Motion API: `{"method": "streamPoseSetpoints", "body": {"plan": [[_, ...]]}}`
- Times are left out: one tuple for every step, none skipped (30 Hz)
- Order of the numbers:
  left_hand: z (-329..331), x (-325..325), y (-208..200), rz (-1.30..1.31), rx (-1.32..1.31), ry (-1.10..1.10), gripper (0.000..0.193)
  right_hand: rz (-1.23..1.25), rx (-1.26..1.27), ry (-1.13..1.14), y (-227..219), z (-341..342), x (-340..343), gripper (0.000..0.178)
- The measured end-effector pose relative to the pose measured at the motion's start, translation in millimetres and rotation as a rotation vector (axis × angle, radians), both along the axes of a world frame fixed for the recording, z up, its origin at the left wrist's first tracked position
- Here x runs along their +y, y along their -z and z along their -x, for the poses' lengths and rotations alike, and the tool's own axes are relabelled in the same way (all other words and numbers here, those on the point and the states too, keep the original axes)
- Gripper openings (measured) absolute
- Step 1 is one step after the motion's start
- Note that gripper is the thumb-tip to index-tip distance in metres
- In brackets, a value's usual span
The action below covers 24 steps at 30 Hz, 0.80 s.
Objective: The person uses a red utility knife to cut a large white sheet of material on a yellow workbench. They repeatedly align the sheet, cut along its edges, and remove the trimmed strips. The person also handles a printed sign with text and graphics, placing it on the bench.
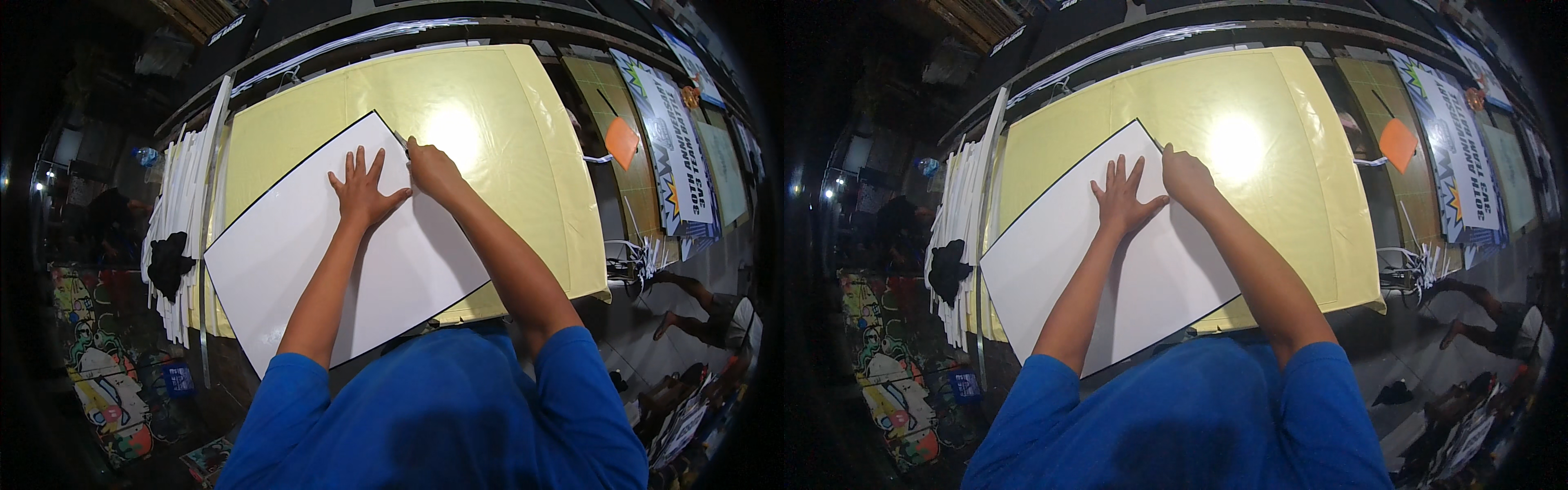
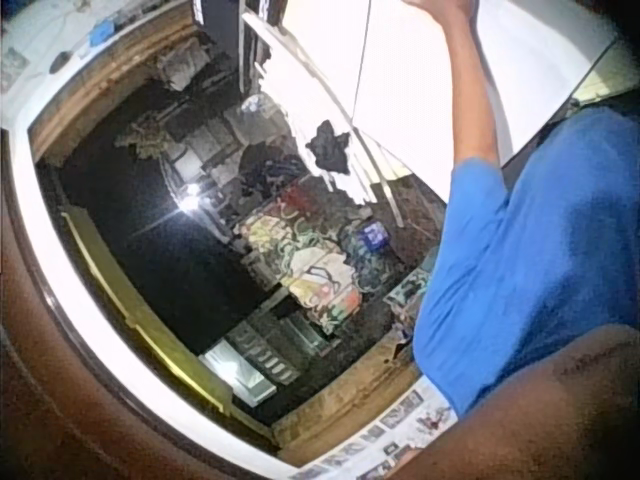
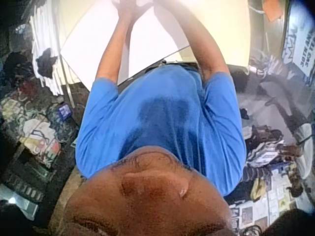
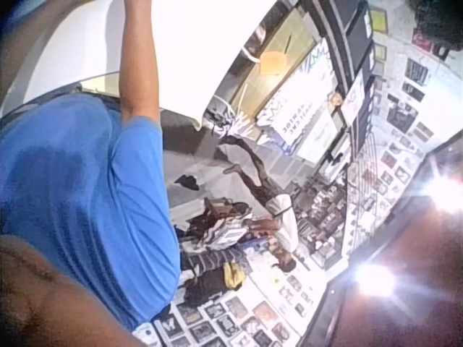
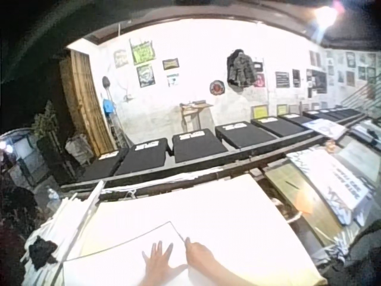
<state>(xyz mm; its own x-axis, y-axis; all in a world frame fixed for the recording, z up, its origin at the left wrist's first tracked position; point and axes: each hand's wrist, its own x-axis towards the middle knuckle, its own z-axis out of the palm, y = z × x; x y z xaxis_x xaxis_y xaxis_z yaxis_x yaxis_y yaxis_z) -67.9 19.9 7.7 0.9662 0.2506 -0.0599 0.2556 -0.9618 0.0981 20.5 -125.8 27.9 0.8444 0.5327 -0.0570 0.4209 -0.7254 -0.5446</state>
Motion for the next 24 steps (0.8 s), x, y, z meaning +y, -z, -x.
{"method": "streamPoseSetpoints", "body": {"plan": [[0, -2, -4, 0.01, 0.01, 0.002, 0.106, 0.005, 0.003, -0.002, 0, 0, 0, 0.031], [0, -3, -6, 0.019, 0.021, 0.005, 0.106, 0.01, 0.006, -0.004, 1, -1, 0, 0.032], [0, -3, -7, 0.016, 0.014, 0.007, 0.105, 0.015, 0.01, -0.006, 1, -2, 0, 0.032], [1, -3, -6, 0.014, 0.009, 0.005, 0.105, 0.008, -0.026, -0.023, 0, 0, 0, 0.033], [1, -2, -6, 0.012, 0.003, 0.004, 0.105, 0.001, -0.061, -0.039, 0, 2, -1, 0.034], [1, -2, -5, 0.008, 0.007, 0.004, 0.105, -0.006, -0.097, -0.055, -1, 4, -1, 0.037], [1, -2, -6, 0.005, 0.011, 0.004, 0.105, -0.001, -0.107, -0.059, -1, 6, -2, 0.036], [1, -2, -8, 0.002, 0.016, 0.005, 0.104, 0.004, -0.116, -0.062, -2, 8, -2, 0.035], [1, -3, -9, 0.003, 0.018, 0.007, 0.104, 0.009, -0.126, -0.066, -3, 10, -2, 0.035], [1, -3, -9, 0.004, 0.02, 0.007, 0.104, 0.028, -0.111, -0.064, -6, 11, -1, 0.035], [1, -3, -9, 0.005, 0.022, 0.008, 0.103, 0.047, -0.096, -0.062, -10, 11, -1, 0.036], [1, -1, -6, -0.006, 0.006, 0.009, 0.104, 0.067, -0.081, -0.059, -13, 12, 0, 0.036], [1, -1, -4, -0.015, -0.01, 0.011, 0.105, 0.063, -0.105, -0.064, -12, 13, -2, 0.037], [0, -1, -1, -0.024, -0.026, 0.014, 0.106, 0.06, -0.128, -0.067, -11, 14, -3, 0.038], [-1, -1, 1, -0.025, -0.023, 0.015, 0.106, 0.056, -0.152, -0.069, -11, 16, -6, 0.039], [-1, 0, 1, -0.026, -0.019, 0.012, 0.106, 0.06, -0.153, -0.08, -12, 20, -9, 0.038], [-1, 0, 1, -0.027, -0.014, 0.01, 0.106, 0.064, -0.155, -0.089, -12, 26, -15, 0.038], [0, 1, 2, -0.025, -0.021, 0.016, 0.106, 0.068, -0.156, -0.097, -13, 32, -22, 0.037], [0, 2, 2, -0.021, -0.041, 0.019, 0.106, 0.079, -0.133, -0.091, -16, 39, -29, 0.037], [1, 1, 3, -0.014, -0.058, 0.025, 0.105, 0.092, -0.106, -0.082, -18, 48, -39, 0.038], [1, 1, 4, -0.008, -0.076, 0.032, 0.105, 0.104, -0.079, -0.072, -19, 57, -49, 0.038], [0, 1, 3, 0.001, -0.067, 0.03, 0.106, 0.109, -0.08, -0.072, -20, 69, -62, 0.039], [0, 1, 3, -0.016, -0.066, 0.034, 0.105, 0.115, -0.081, -0.072, -20, 81, -77, 0.041], [1, 1, 4, -0.033, -0.066, 0.038, 0.105, 0.12, -0.082, -0.072, -21, 95, -92, 0.042]]}}
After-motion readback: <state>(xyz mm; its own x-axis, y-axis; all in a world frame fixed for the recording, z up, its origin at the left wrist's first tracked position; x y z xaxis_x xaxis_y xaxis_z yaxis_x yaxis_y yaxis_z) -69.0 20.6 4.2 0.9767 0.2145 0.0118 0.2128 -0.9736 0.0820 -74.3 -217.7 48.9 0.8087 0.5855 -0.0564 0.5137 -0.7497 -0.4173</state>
